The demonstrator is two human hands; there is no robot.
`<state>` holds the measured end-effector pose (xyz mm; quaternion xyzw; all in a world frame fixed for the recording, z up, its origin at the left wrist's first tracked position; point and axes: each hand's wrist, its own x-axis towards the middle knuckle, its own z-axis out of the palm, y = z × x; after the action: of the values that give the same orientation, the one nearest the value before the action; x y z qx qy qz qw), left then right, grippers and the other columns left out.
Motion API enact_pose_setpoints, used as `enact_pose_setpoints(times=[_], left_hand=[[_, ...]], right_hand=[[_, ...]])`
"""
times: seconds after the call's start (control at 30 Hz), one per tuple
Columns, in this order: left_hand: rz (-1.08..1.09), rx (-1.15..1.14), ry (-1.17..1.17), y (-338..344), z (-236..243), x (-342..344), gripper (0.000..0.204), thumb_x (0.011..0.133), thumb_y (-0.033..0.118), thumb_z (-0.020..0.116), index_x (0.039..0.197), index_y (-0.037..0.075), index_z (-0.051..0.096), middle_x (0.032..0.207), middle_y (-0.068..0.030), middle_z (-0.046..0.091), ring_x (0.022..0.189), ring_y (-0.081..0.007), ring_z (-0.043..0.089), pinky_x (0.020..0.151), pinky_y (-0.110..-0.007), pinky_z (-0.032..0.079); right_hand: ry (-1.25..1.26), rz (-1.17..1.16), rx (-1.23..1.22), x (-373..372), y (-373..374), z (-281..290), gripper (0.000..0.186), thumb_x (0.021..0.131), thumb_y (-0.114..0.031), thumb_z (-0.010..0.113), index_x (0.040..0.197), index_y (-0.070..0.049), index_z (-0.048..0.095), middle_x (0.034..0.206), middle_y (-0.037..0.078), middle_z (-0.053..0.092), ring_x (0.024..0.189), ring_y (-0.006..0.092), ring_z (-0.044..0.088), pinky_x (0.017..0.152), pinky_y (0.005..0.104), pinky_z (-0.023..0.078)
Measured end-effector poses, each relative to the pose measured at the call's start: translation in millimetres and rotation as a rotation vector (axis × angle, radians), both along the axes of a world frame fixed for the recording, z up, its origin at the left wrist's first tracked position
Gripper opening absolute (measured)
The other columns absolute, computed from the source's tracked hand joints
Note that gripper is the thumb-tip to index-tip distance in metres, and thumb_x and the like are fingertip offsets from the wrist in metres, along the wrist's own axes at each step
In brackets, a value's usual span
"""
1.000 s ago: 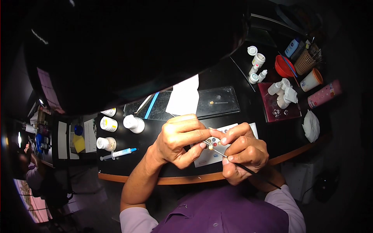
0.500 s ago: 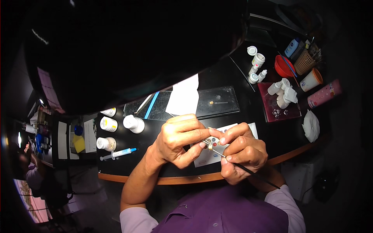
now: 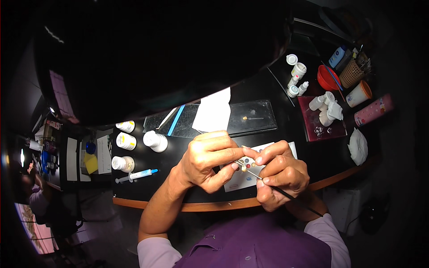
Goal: The person paints a dental crown using a fine brush and a color palette under a lamp. The person then places the tools on the desk, stands up, and walks through the workshop.
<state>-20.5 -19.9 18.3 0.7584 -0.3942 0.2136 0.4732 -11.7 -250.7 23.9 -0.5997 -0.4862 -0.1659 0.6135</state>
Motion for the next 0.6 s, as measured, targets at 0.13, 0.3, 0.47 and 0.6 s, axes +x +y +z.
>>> enact_pose_setpoints(times=[0.13, 0.3, 0.47, 0.6], left_hand=[[0.011, 0.005, -0.008, 0.0, 0.9, 0.1, 0.038, 0.073, 0.011, 0.067, 0.105, -0.006, 0.081, 0.081, -0.0143, 0.076, 0.067, -0.0232, 0.07, 0.063, -0.033, 0.055], [-0.005, 0.001, -0.006, 0.0, 1.2, 0.0, 0.038, 0.074, 0.01, 0.067, 0.105, -0.006, 0.081, 0.081, -0.0143, 0.075, 0.067, -0.0232, 0.069, 0.063, -0.033, 0.055], [-0.003, -0.029, 0.002, -2.4, 0.1, 0.8, 0.039, 0.073, 0.01, 0.067, 0.106, -0.003, 0.082, 0.075, -0.0107, 0.07, 0.064, -0.0219, 0.065, 0.061, -0.034, 0.052], [-0.011, -0.039, 0.007, -2.6, -0.1, 0.6, 0.04, 0.071, 0.009, 0.066, 0.107, 0.0, 0.082, 0.066, -0.0072, 0.061, 0.057, -0.0209, 0.058, 0.057, -0.035, 0.047]], right_hand=[[0.008, 0.008, 0.002, -0.1, -0.3, -0.4, 0.022, 0.074, 0.006, 0.07, 0.084, -0.008, 0.057, 0.073, 0.004, 0.062, 0.091, 0.0285, 0.072, 0.08, 0.0367, 0.056], [0.016, 0.008, 0.001, -0.1, -1.1, -0.8, 0.021, 0.076, 0.005, 0.071, 0.084, -0.008, 0.056, 0.073, 0.004, 0.062, 0.091, 0.0284, 0.072, 0.079, 0.0367, 0.056], [0.009, 0.025, 0.004, 0.2, -1.7, -2.0, 0.021, 0.077, 0.004, 0.071, 0.085, -0.008, 0.056, 0.074, 0.004, 0.062, 0.09, 0.0282, 0.071, 0.079, 0.0375, 0.056], [0.01, 0.014, 0.007, -0.6, -2.6, -2.8, 0.02, 0.08, 0.002, 0.072, 0.087, -0.008, 0.056, 0.075, 0.004, 0.062, 0.09, 0.0284, 0.07, 0.077, 0.0374, 0.057]])
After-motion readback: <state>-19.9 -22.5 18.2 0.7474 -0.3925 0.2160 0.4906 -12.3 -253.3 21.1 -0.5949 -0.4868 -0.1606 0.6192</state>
